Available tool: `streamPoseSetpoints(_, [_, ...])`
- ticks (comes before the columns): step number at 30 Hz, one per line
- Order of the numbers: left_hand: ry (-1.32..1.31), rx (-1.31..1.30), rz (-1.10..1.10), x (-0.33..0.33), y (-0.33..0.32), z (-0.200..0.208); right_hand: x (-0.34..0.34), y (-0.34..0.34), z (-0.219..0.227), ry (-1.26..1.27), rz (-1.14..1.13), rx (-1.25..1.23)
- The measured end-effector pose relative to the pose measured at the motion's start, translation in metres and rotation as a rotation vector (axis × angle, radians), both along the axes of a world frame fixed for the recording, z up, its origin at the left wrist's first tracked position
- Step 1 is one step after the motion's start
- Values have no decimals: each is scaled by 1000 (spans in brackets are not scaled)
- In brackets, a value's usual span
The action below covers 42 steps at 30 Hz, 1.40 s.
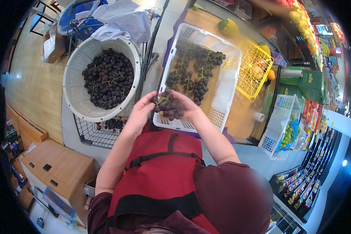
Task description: The person picks bunches of dark grapes from a refrigerated display and places them into a white basket on a shopping cart. They then move the cart to a table, retrieve a white crate, and transfer the grapes from the basket into the crate by hand.
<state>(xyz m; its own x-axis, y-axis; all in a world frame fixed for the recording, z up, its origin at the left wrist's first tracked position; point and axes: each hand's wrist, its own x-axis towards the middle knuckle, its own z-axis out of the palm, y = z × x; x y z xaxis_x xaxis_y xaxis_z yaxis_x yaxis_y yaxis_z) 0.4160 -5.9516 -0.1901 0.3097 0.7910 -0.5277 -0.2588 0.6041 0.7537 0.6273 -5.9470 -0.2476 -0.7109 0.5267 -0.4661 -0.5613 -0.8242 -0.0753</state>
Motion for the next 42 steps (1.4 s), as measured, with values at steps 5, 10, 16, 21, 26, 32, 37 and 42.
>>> streamPoseSetpoints(5, [-2, -312, -200, 40, -22, -43, 67, -7, -31, -162, 263, 137])
streamPoseSetpoints(10, [58, -511, -228, 68, -41, -83, 86, -14, -59, -415, 414, 87])
streamPoseSetpoints(16, [107, -482, -123, 71, -44, -91, 54, -11, -82, -632, 547, 390])
streamPoseSetpoints(21, [136, -368, -117, 44, -45, -52, 23, -4, -84, -922, 716, 750])
streamPoseSetpoints(26, [-7, -164, -77, -37, -42, -15, 10, -23, -76, -1103, 650, 983])
streamPoseSetpoints(32, [700, 78, 416, -177, -2, -48, 4, -24, -57, -1374, 544, 992])
streamPoseSetpoints(37, [1268, 533, 309, -252, 95, -106, -18, 2, -18, -1667, 62, 669])
streamPoseSetpoints(42, [1549, 589, 34, -255, 207, -155, -69, 11, 16, -1586, -76, 757])
